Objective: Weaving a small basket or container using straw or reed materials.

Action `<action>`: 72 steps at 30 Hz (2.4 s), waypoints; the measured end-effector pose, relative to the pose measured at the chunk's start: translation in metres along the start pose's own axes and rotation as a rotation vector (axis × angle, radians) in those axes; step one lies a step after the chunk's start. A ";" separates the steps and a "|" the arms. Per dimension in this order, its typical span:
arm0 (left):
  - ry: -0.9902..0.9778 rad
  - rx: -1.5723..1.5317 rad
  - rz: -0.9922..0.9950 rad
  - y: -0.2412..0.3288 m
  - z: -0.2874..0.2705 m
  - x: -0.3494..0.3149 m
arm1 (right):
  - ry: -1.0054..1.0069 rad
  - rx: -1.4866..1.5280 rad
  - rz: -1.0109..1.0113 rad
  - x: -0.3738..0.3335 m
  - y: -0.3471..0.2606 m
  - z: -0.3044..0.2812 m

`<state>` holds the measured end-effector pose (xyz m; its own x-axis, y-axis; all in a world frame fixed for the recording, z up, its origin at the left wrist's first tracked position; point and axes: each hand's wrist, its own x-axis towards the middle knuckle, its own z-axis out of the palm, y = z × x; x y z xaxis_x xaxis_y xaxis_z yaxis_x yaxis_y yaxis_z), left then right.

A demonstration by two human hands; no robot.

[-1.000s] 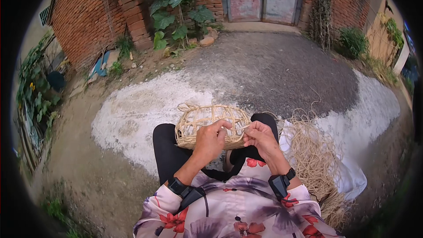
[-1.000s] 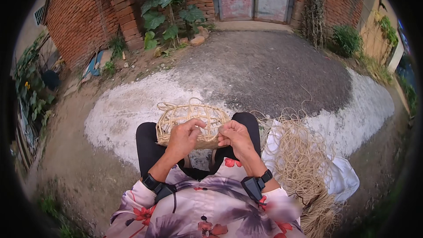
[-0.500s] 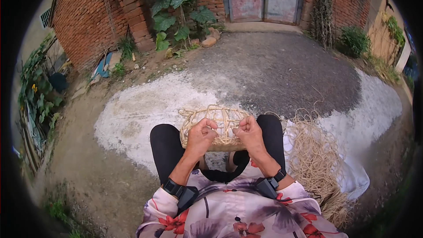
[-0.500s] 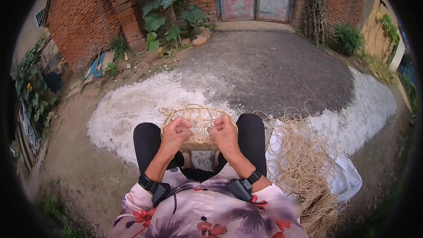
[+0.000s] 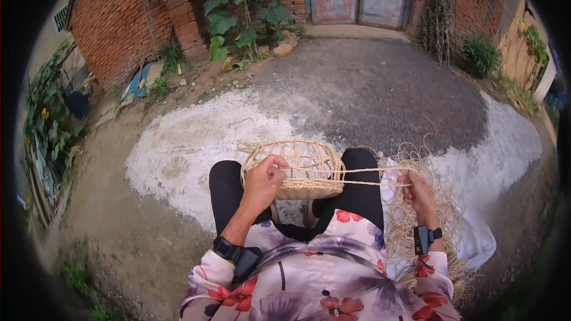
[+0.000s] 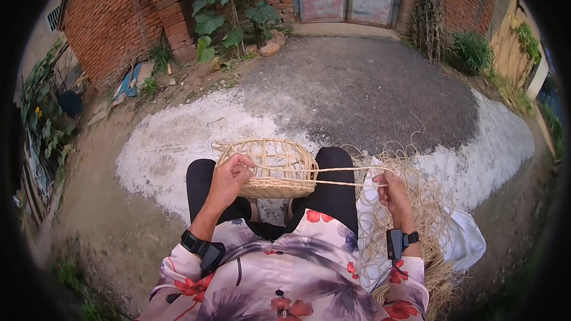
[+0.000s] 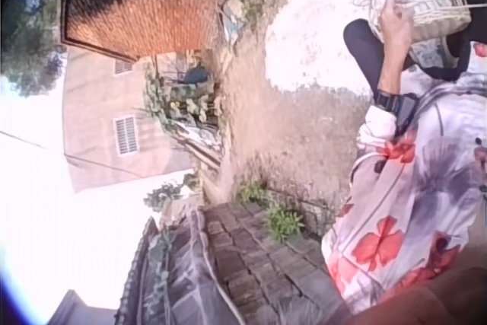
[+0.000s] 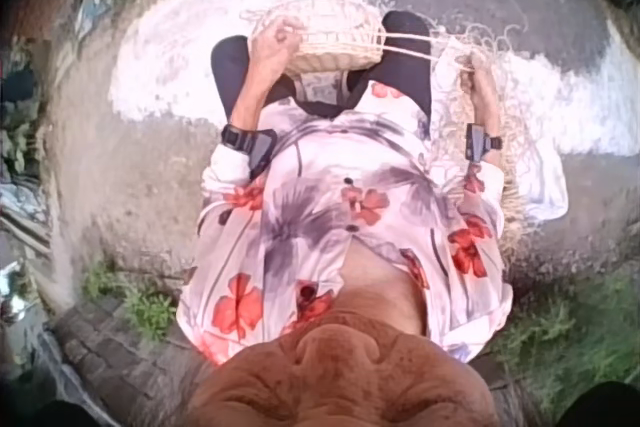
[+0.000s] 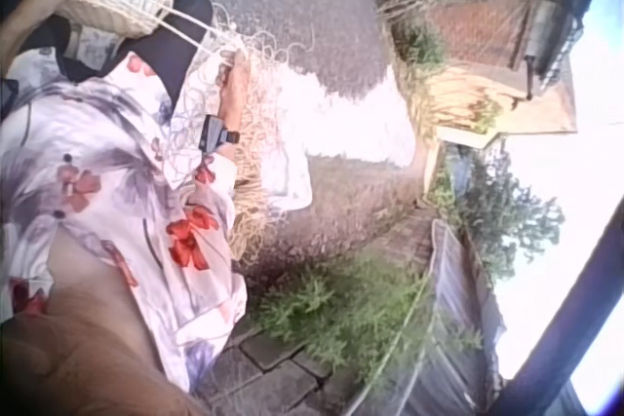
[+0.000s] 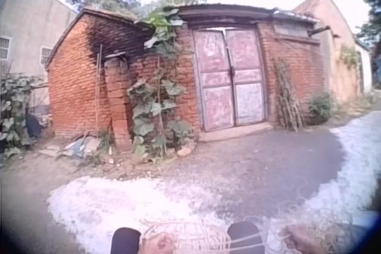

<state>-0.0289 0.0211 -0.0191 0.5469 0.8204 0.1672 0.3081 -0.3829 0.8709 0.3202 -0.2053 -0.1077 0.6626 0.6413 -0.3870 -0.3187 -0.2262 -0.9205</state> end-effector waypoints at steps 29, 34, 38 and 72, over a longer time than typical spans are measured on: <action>-0.057 0.276 0.139 0.027 0.046 -0.007 | -0.560 0.454 0.022 -0.026 0.010 0.164; -0.053 0.280 0.152 0.025 0.046 -0.007 | -0.565 0.363 0.123 -0.043 0.006 0.161; -0.088 0.304 0.111 0.034 0.047 -0.008 | -0.520 0.574 0.007 -0.032 0.005 0.164; 0.133 -0.103 -0.026 -0.005 0.022 -0.016 | 0.110 -0.665 -0.806 -0.057 -0.011 0.193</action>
<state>-0.0220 0.0001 -0.0360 0.4299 0.8810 0.1973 0.2356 -0.3204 0.9175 0.1550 -0.0979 -0.0645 0.5815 0.7186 0.3815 0.6583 -0.1400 -0.7396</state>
